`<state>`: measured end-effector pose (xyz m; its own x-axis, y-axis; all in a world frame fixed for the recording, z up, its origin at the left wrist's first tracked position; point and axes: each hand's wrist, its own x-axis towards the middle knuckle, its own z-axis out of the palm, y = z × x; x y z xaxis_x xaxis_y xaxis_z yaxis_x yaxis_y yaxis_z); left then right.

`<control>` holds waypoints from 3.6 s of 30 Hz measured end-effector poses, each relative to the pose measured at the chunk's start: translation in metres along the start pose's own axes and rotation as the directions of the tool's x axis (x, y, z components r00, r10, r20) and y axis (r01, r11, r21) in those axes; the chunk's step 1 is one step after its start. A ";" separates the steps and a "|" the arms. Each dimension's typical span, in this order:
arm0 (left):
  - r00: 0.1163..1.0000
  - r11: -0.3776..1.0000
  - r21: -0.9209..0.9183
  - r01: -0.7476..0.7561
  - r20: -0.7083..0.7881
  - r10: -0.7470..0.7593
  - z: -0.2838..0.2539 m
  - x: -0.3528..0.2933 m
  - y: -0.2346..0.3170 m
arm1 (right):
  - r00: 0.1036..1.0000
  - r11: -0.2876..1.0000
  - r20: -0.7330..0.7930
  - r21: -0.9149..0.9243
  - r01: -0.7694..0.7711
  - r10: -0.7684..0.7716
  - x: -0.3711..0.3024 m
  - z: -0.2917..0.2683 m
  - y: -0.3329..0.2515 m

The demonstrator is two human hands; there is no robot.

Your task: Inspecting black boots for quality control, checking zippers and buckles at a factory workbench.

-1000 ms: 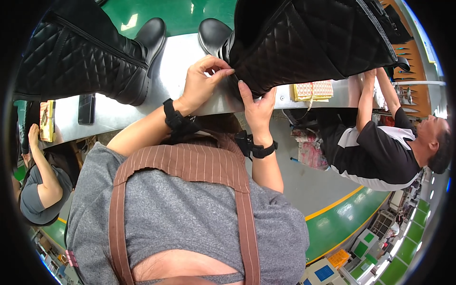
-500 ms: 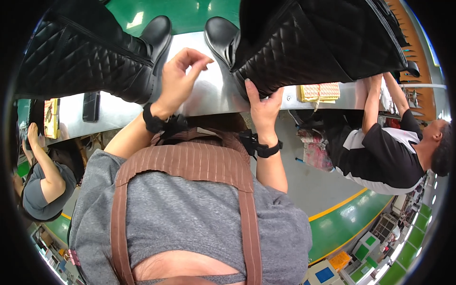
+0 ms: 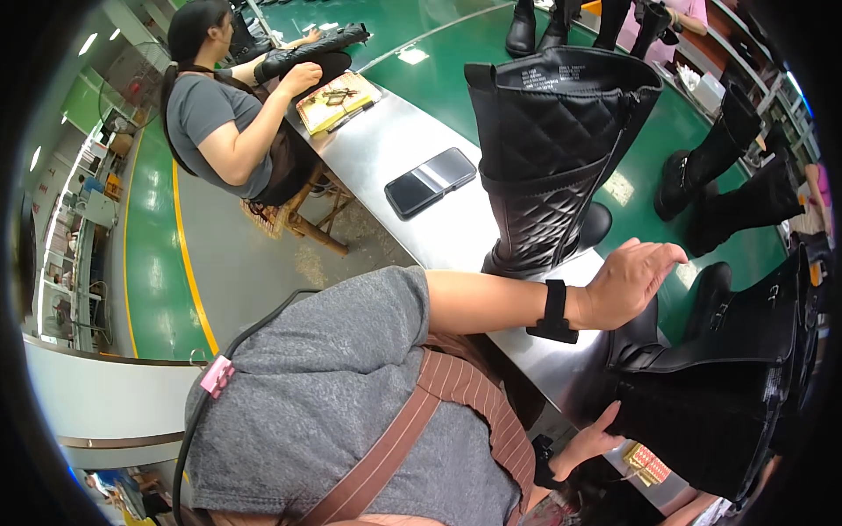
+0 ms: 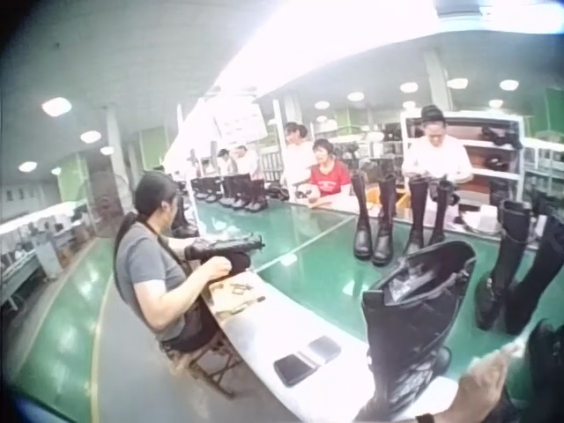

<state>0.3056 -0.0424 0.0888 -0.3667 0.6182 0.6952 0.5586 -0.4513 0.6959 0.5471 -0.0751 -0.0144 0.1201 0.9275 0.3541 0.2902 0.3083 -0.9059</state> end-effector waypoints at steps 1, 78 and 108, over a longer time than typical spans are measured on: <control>0.992 0.985 0.160 0.069 0.093 -0.085 0.001 -0.002 -0.002 | 1.000 1.000 0.015 -0.012 -0.007 0.007 -0.001 0.001 -0.004; 0.889 0.882 -0.445 -0.157 0.326 0.323 0.003 0.106 0.129 | 0.602 0.465 0.115 -0.527 0.712 -0.790 0.098 -0.064 -0.265; 0.624 0.663 -0.409 0.628 0.773 -0.115 0.002 0.060 0.102 | 0.612 0.344 0.510 -0.526 0.778 -0.604 0.119 -0.031 -0.268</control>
<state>0.3421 -0.0503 0.2015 0.2818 0.9351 0.2150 -0.1639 -0.1739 0.9710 0.5128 -0.0538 0.2774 -0.5858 0.4894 0.6460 0.6928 0.7160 0.0858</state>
